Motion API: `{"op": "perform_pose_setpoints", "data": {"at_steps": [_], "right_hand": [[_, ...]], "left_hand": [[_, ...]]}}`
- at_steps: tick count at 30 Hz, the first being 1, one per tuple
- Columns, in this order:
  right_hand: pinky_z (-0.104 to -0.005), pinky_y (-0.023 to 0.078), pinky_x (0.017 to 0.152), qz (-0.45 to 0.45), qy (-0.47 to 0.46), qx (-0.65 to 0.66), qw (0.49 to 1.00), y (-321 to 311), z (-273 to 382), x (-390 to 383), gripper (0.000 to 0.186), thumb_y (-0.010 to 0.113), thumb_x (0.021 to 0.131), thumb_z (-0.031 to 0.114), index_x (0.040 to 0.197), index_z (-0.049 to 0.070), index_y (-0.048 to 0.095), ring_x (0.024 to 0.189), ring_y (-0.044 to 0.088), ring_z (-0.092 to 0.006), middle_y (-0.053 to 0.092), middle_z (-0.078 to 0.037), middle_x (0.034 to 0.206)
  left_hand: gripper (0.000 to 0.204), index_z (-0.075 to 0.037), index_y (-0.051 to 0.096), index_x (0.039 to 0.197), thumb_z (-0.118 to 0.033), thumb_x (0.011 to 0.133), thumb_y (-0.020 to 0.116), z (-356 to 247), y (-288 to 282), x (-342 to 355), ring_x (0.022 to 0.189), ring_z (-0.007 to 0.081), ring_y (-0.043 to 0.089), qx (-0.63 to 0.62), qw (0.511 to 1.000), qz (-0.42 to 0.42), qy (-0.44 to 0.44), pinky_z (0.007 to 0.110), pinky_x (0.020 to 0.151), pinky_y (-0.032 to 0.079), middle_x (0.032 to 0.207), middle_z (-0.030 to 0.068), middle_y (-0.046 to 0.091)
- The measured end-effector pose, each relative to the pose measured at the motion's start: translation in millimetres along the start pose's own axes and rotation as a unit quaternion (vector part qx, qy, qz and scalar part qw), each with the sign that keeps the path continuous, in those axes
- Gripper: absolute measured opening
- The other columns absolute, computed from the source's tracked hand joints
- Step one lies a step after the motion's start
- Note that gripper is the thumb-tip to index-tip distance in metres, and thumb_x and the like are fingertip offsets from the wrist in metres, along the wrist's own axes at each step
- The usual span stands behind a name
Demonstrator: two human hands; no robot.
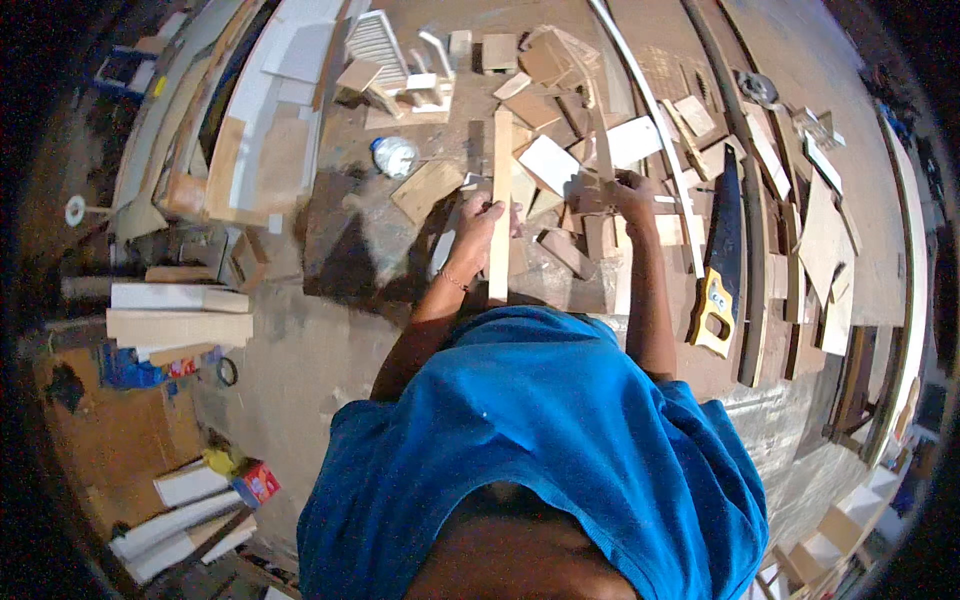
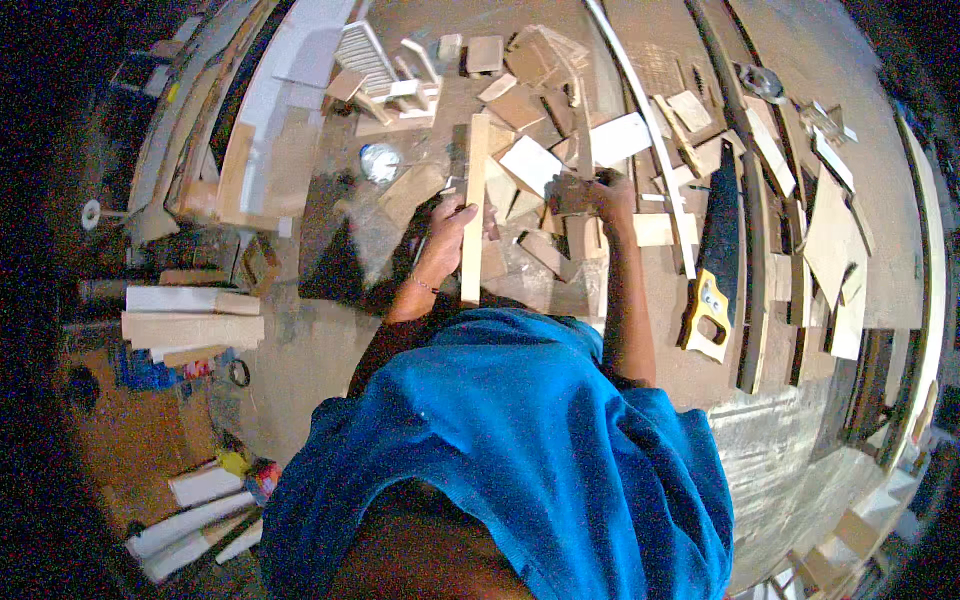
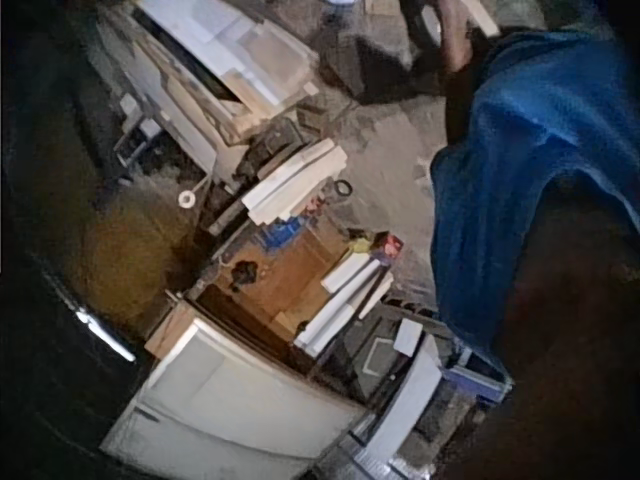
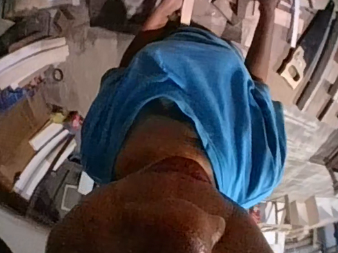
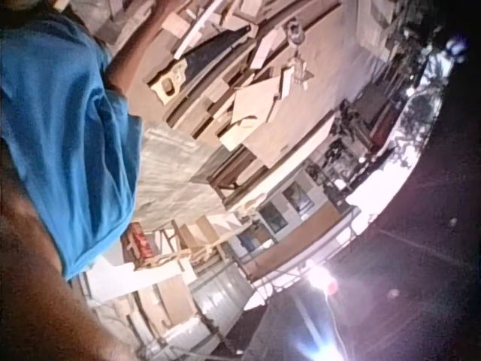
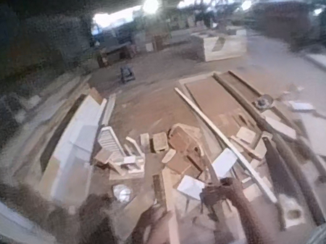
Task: The person sands the edges of several small wooden blocks using a piece of sandpaper. Then the person positions a long wooden strip on a workbench and cuts it into two pieces using a handsaw.
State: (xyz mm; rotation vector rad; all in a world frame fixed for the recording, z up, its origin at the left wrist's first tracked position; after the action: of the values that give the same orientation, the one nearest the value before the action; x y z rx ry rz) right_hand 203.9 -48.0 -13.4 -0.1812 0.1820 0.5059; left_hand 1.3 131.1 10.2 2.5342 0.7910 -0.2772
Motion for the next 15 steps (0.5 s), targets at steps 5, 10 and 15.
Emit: {"op": "perform_pose_setpoints", "data": {"at_steps": [5,10,15], "right_hand": [[-0.0281,0.046,0.069,-0.038,-0.025,-0.073,0.996,10,10,-10,0.035,0.061,0.075,0.010,0.104,-0.009,0.056,0.077,0.059,-0.0176,0.062,-0.013,0.089],[-0.0317,0.049,0.067,-0.077,-0.060,-0.240,0.966,24,19,-21,0.041,0.061,0.070,0.009,0.108,-0.004,0.055,0.079,0.061,-0.0226,0.063,-0.018,0.090],[-0.0307,0.047,0.067,-0.154,-0.149,-0.308,0.927,48,65,-35,0.034,0.066,0.073,0.017,0.101,-0.001,0.058,0.074,0.061,-0.0224,0.061,-0.015,0.088]], "left_hand": [[0.011,0.000,0.053,0.088,-0.009,0.084,0.048,-21,-22,-17,0.055,0.0132,0.054,0.034,0.997,-0.060,0.033,0.025,0.049,0.045,0.071,0.0062,0.057],[0.014,0.000,0.055,0.091,-0.012,0.085,0.051,-56,-85,-40,0.051,0.0112,0.051,0.140,0.963,-0.190,0.130,0.026,0.048,0.041,0.067,0.0049,0.057],[0.018,0.003,0.055,0.092,-0.011,0.083,0.049,-120,-153,-61,0.069,0.0295,0.060,0.409,0.826,-0.315,0.228,0.037,0.059,0.043,0.074,0.0191,0.060]]}}
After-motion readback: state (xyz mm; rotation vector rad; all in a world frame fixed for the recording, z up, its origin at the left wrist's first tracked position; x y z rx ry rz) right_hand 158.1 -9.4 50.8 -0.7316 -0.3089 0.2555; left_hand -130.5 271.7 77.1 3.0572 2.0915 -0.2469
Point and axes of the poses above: each hand's wrist, its own x-axis towards the middle knuckle, its own y-axis out of the palm, z = x × y, the point moved 10 cm from there along x, towards the middle knuckle
